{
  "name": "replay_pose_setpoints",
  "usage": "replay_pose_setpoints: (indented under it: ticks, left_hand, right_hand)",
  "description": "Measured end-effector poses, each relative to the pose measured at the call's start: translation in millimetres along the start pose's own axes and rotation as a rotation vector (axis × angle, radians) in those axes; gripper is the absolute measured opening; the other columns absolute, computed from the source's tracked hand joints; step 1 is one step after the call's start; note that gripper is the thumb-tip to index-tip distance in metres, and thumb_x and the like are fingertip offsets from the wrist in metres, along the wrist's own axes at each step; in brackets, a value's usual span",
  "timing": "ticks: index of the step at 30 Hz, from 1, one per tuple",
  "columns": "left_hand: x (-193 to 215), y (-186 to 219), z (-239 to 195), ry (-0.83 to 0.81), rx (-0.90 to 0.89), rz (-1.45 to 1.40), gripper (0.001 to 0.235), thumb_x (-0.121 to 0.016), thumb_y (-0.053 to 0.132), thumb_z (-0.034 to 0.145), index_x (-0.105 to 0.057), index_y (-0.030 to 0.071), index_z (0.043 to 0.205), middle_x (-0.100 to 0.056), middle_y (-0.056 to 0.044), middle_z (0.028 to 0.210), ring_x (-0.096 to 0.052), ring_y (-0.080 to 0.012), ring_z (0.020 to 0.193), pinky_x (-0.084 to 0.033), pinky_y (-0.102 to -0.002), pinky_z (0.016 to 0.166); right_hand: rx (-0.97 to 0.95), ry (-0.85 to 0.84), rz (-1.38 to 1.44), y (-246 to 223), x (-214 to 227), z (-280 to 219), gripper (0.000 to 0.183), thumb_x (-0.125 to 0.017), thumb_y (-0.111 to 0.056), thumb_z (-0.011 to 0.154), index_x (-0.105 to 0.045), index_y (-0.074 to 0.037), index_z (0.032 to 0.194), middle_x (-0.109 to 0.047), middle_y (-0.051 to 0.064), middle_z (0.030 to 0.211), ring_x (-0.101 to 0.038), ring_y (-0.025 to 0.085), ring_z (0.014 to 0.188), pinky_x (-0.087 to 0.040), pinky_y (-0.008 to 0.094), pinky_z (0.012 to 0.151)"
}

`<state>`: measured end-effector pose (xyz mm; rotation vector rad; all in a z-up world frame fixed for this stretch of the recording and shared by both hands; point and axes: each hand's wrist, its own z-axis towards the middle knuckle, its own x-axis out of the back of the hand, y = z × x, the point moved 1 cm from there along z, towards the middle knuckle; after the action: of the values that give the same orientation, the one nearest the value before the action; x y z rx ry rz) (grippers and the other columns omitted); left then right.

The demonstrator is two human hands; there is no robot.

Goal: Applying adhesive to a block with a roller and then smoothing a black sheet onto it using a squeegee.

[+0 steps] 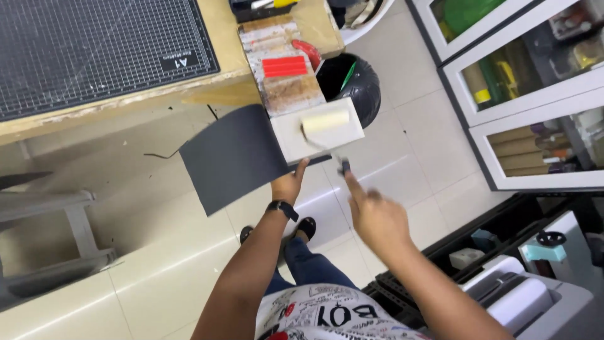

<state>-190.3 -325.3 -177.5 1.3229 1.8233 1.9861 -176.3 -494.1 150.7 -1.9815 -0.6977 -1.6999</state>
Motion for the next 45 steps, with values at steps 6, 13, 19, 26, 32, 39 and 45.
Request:
replay_pose_setpoints:
  ticks: [6, 13, 19, 26, 32, 39, 45]
  left_hand:
    - [60, 56, -6, 0.039, -0.084, -0.036, 0.064, -0.074, 0.041, 0.096, -0.056, -0.005, 0.136, -0.067, -0.019, 0.133, -0.061, -0.0317, 0.127, -0.051, -0.046, 0.112]
    - [48, 50, -4, 0.040, -0.092, -0.068, 0.062, -0.075, 0.040, 0.095, -0.057, -0.003, 0.135, -0.067, -0.021, 0.131, -0.062, -0.0349, 0.126, -0.053, -0.049, 0.109]
    - [82, 80, -9, 0.087, -0.148, -0.029, 0.064, -0.076, 0.044, 0.092, -0.060, -0.005, 0.130, -0.067, -0.021, 0.129, -0.060, -0.0323, 0.128, -0.047, -0.046, 0.114]
    - [50, 53, -2, 0.113, -0.218, 0.045, 0.068, -0.072, 0.051, 0.095, -0.062, -0.008, 0.128, -0.067, -0.025, 0.128, -0.062, -0.0370, 0.126, -0.051, -0.047, 0.110]
    - [118, 110, -17, 0.046, -0.131, 0.030, 0.071, -0.072, 0.056, 0.091, -0.061, -0.001, 0.132, -0.068, -0.016, 0.130, -0.063, -0.0294, 0.126, -0.049, -0.043, 0.113]
    - [79, 78, -9, 0.073, -0.174, -0.008, 0.070, -0.074, 0.053, 0.091, -0.060, -0.001, 0.134, -0.066, -0.020, 0.131, -0.063, -0.0334, 0.125, -0.052, -0.044, 0.111]
    - [88, 85, -11, 0.031, -0.083, 0.028, 0.068, -0.074, 0.057, 0.090, -0.061, 0.004, 0.132, -0.069, -0.012, 0.128, -0.064, -0.0250, 0.124, -0.047, -0.042, 0.116]
  right_hand:
    - [0.050, -0.091, -0.062, -18, 18, -10, 0.044, -0.058, -0.031, 0.098, -0.062, -0.028, 0.142, -0.074, 0.017, 0.075, -0.076, 0.039, 0.064, -0.060, 0.049, 0.054]
    - [0.092, -0.115, -0.057, -35, 32, -28, 0.043, -0.056, -0.025, 0.098, -0.064, -0.022, 0.140, -0.075, 0.017, 0.075, -0.076, 0.036, 0.061, -0.059, 0.044, 0.050]
    - [0.114, -0.096, -0.071, -57, 33, 11, 0.042, -0.056, -0.025, 0.099, -0.064, -0.020, 0.140, -0.074, 0.018, 0.075, -0.077, 0.036, 0.064, -0.059, 0.045, 0.052]
    - [0.118, -0.183, -0.144, -48, 40, -35, 0.044, -0.056, -0.030, 0.097, -0.062, -0.024, 0.140, -0.076, 0.018, 0.077, -0.078, 0.036, 0.067, -0.061, 0.048, 0.055]
    - [0.121, -0.117, -0.098, -72, 40, 16, 0.042, -0.053, -0.024, 0.101, -0.064, -0.018, 0.140, -0.075, 0.019, 0.078, -0.077, 0.035, 0.068, -0.060, 0.045, 0.055]
    - [0.072, -0.275, -0.156, -65, 54, -11, 0.043, -0.051, -0.029, 0.100, -0.062, -0.025, 0.141, -0.077, 0.019, 0.081, -0.079, 0.037, 0.074, -0.062, 0.048, 0.061]
    - [0.125, -0.173, -0.097, -72, 61, 1, 0.041, -0.054, -0.023, 0.100, -0.064, -0.017, 0.139, -0.075, 0.022, 0.081, -0.078, 0.039, 0.074, -0.061, 0.048, 0.059]
